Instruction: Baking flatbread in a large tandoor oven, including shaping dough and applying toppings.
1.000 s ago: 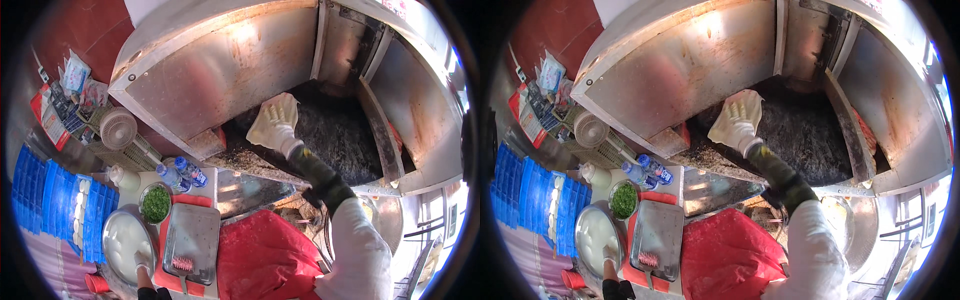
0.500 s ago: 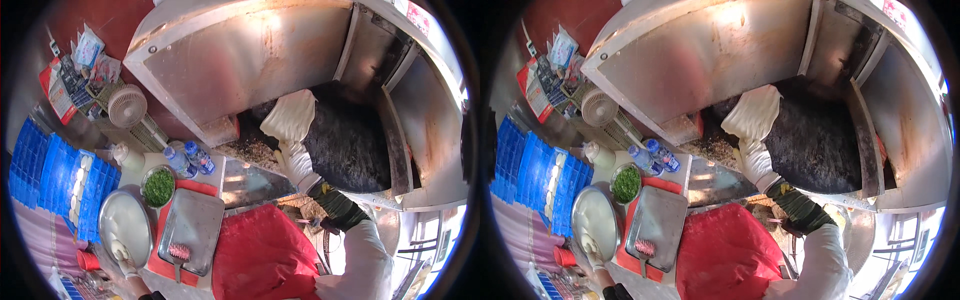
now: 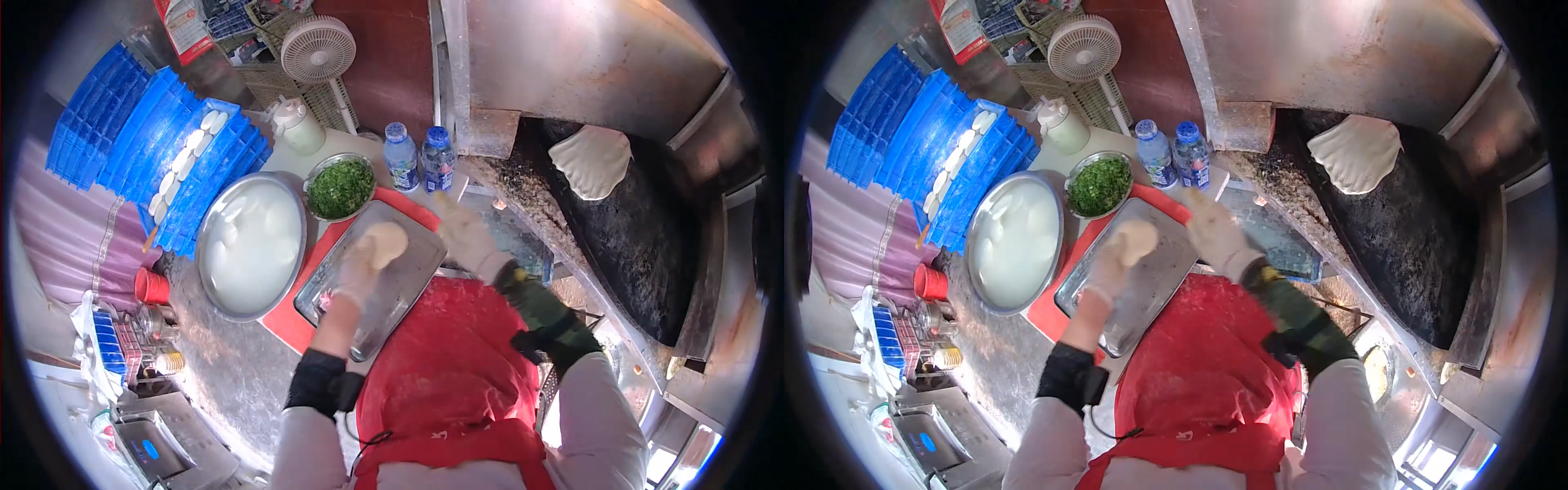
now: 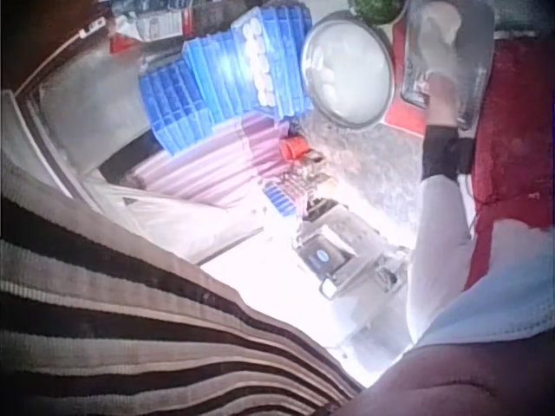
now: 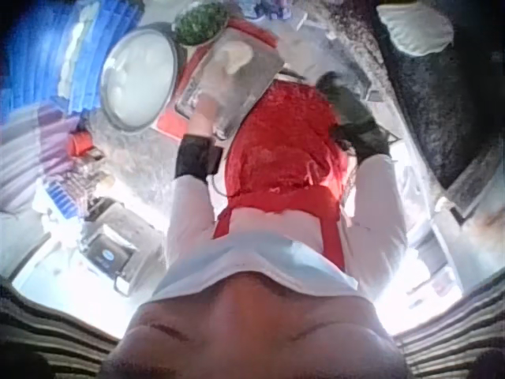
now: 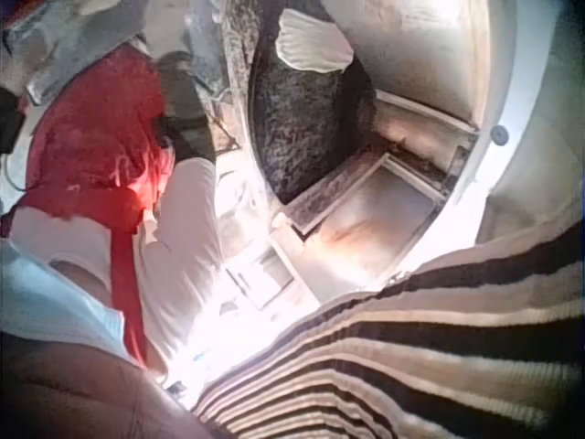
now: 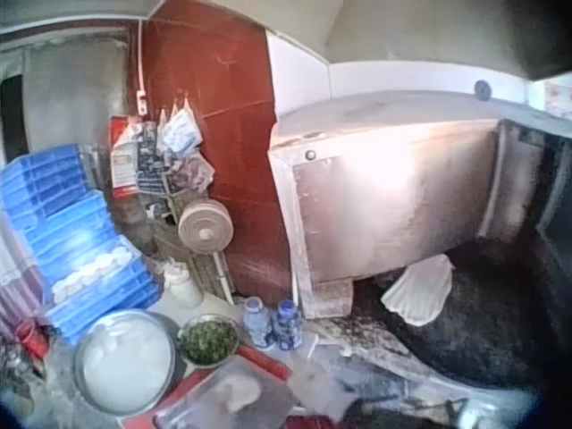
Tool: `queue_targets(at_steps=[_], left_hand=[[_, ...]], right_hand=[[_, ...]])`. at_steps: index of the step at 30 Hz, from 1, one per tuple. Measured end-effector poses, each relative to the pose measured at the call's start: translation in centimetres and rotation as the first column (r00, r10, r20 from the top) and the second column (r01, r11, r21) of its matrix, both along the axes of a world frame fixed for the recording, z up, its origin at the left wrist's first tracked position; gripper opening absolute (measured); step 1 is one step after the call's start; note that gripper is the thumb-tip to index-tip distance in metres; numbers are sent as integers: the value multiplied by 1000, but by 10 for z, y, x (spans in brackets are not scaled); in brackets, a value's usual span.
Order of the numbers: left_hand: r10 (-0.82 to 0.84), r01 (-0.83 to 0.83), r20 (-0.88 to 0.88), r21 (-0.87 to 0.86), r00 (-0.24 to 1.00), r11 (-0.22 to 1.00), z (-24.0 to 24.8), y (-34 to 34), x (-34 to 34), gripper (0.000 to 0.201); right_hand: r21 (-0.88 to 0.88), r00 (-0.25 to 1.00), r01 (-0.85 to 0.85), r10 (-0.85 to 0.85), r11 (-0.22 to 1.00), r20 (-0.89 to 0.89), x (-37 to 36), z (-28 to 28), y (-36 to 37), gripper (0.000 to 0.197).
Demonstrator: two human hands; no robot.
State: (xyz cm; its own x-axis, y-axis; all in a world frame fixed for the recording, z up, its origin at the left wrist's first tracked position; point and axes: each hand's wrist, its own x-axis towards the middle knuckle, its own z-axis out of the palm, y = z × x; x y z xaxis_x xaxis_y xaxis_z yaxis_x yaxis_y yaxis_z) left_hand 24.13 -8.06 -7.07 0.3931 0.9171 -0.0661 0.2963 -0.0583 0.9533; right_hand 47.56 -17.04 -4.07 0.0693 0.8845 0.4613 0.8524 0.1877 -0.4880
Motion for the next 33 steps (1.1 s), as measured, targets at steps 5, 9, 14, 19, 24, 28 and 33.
queue_targets(at_steps=[5, 9, 14, 19, 24, 28, 33], left_hand=[[197, -189, -298, 53, 934, 980, -58, 16, 25, 26], [169, -39, -447, 285, 878, 958, -63, 24, 25, 22], [33, 208, -484, 435, 874, 876, -73, 31, 5, 24], [-285, 375, -410, 156, 866, 914, -67, 64, -30, 43], [193, -83, 194, -466, 962, 881, 4, 12, 52, 40], [12, -11, -9, 79, 1000, 997, 18, 4, 177, 36], [-435, 470, 400, 10, 807, 882, 86, -79, 277, 32]], right_hand=[[-162, 988, -114, 129, 980, 88, -73, -43, 23, 69], [-149, 969, -109, 138, 983, 204, -83, -74, 19, 83], [-470, 991, 130, -135, 873, 25, -112, -57, 66, 59], [-561, 948, 271, -317, 783, 16, -90, -97, 81, 22], [-161, 204, -103, -138, 982, -969, -87, -88, 79, 27], [-304, 752, 478, -563, 824, -343, 6, -93, 51, 34], [42, 432, 646, -320, 762, -843, 184, 46, -88, 24]])
